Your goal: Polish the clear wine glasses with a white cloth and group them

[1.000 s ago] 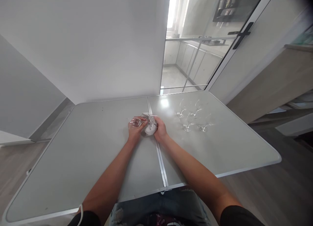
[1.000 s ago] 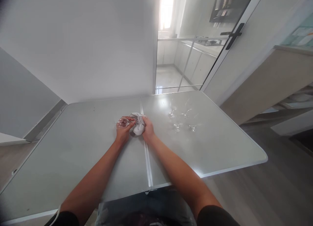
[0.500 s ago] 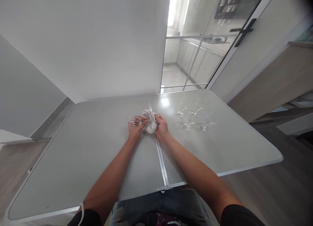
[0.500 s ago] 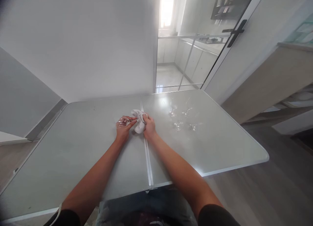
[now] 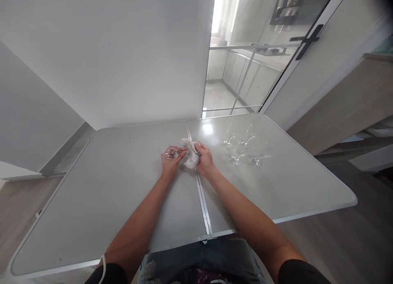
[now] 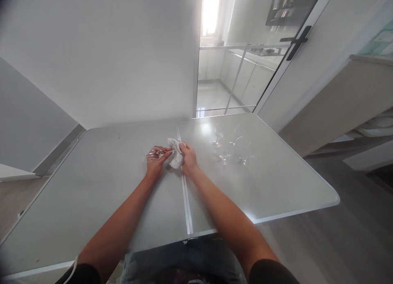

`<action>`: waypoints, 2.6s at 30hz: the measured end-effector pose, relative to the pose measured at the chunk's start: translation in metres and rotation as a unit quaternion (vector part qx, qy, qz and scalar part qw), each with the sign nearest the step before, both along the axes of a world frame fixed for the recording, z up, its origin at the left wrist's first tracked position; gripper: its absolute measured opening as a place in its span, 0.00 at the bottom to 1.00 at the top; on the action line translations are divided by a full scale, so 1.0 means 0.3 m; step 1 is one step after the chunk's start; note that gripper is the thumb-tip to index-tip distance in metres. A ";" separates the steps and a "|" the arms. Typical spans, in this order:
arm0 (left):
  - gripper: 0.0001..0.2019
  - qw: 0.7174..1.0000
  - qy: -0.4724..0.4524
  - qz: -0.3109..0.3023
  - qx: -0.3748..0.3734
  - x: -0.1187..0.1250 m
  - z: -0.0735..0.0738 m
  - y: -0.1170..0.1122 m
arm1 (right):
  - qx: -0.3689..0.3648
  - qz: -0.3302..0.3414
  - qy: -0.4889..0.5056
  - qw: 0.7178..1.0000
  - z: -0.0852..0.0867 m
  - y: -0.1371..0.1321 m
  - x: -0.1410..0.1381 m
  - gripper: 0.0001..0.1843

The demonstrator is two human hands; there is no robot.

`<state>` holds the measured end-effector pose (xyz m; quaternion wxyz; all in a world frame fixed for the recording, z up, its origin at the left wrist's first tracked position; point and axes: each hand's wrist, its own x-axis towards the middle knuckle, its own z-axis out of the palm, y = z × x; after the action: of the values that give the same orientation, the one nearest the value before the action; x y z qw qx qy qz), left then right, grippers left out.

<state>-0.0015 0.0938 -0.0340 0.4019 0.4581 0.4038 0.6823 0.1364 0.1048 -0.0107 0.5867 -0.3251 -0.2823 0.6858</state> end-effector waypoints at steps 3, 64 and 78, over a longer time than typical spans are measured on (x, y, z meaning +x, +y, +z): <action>0.15 1.000 -0.007 0.007 -0.006 -0.002 -0.003 0.001 | -0.008 0.034 -0.023 0.999 0.004 -0.006 -0.003 0.17; 0.13 0.994 0.086 -0.031 -0.053 -0.020 -0.056 0.043 | -0.033 -0.156 -0.736 0.658 -0.032 0.082 0.193 0.12; 0.16 0.993 0.088 -0.043 -0.060 -0.024 -0.057 0.042 | -0.073 -0.165 -0.741 0.647 -0.045 0.090 0.222 0.13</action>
<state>-0.0087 0.1062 -0.0510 0.4205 0.5083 0.4581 0.5958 0.2031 0.1319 -0.0243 0.2593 -0.8081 -0.5137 0.1263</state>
